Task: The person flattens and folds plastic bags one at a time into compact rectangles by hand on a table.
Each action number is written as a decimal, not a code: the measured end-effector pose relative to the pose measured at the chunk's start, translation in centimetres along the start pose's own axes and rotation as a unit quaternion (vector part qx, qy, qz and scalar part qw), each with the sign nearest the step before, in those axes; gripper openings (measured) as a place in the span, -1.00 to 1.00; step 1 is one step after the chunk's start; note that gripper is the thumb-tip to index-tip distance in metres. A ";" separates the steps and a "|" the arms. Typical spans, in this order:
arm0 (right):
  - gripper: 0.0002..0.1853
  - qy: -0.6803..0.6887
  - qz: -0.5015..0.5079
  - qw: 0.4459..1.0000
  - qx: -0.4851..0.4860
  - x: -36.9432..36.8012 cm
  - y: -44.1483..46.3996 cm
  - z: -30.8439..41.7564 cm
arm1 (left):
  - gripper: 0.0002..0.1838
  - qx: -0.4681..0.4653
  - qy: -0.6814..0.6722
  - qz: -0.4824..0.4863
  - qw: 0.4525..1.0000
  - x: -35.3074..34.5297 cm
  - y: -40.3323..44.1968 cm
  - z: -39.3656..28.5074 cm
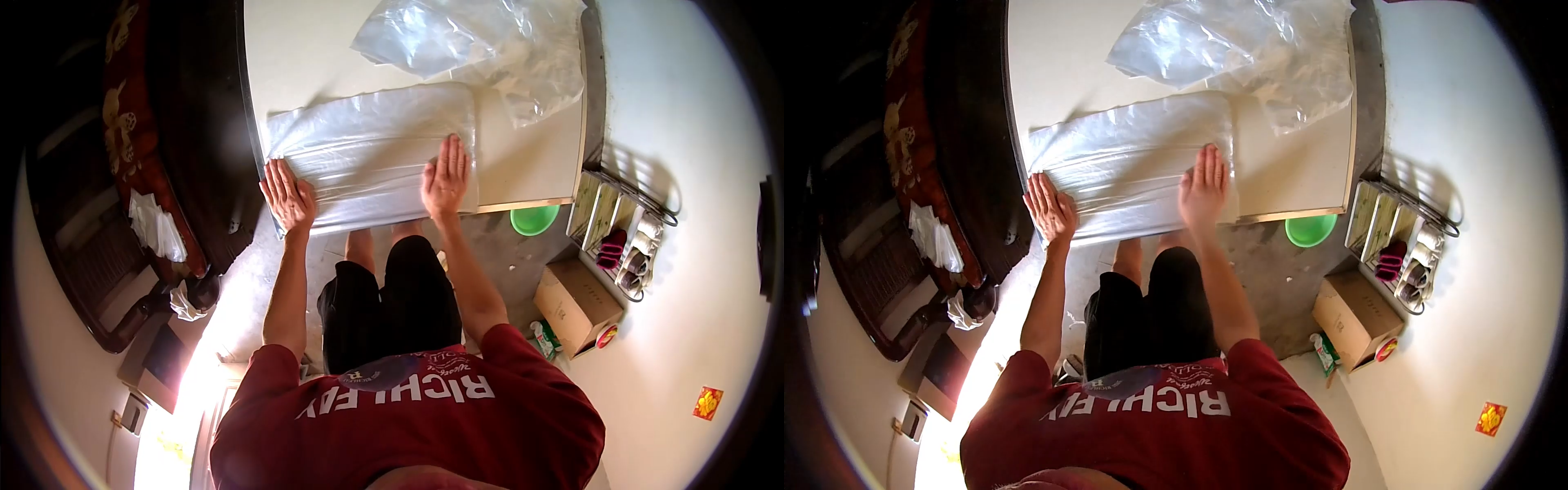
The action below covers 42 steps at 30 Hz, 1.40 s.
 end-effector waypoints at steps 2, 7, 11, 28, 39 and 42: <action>-0.42 0.034 -0.027 0.998 -0.046 0.4 -0.1 -1.8 | -0.38 0.015 -0.005 -0.002 1.000 0.0 0.1 0.0; -0.37 0.058 -0.020 0.997 -0.036 2.1 0.1 0.4 | -0.39 0.013 -0.043 -0.080 0.996 0.8 1.0 -3.6; -0.40 0.105 0.009 0.994 0.030 1.4 2.7 6.9 | -0.39 -0.026 -0.098 0.016 0.995 -2.1 4.2 -5.9; -0.38 0.072 -0.035 0.997 -0.011 1.0 4.9 3.7 | -0.37 -0.066 -0.043 -0.050 0.996 -0.6 6.4 -3.5; -0.43 0.008 -0.019 0.999 -0.037 0.5 -0.7 -2.2 | -0.36 -0.049 -0.039 0.050 0.997 -3.3 1.0 -5.2; -0.43 0.030 -0.021 0.998 -0.042 0.4 -0.5 -3.8 | -0.36 -0.044 -0.034 0.038 0.998 -3.0 1.5 -4.2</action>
Point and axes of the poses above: each hand's wrist, its own y-axis towards the middle knuckle, its own x-axis out of the back of the hand, z = x × y, the point moved 8 cm from there along y, towards the middle knuckle, and after that the axes turned 14 degrees about -y, right-handed, at the moved point
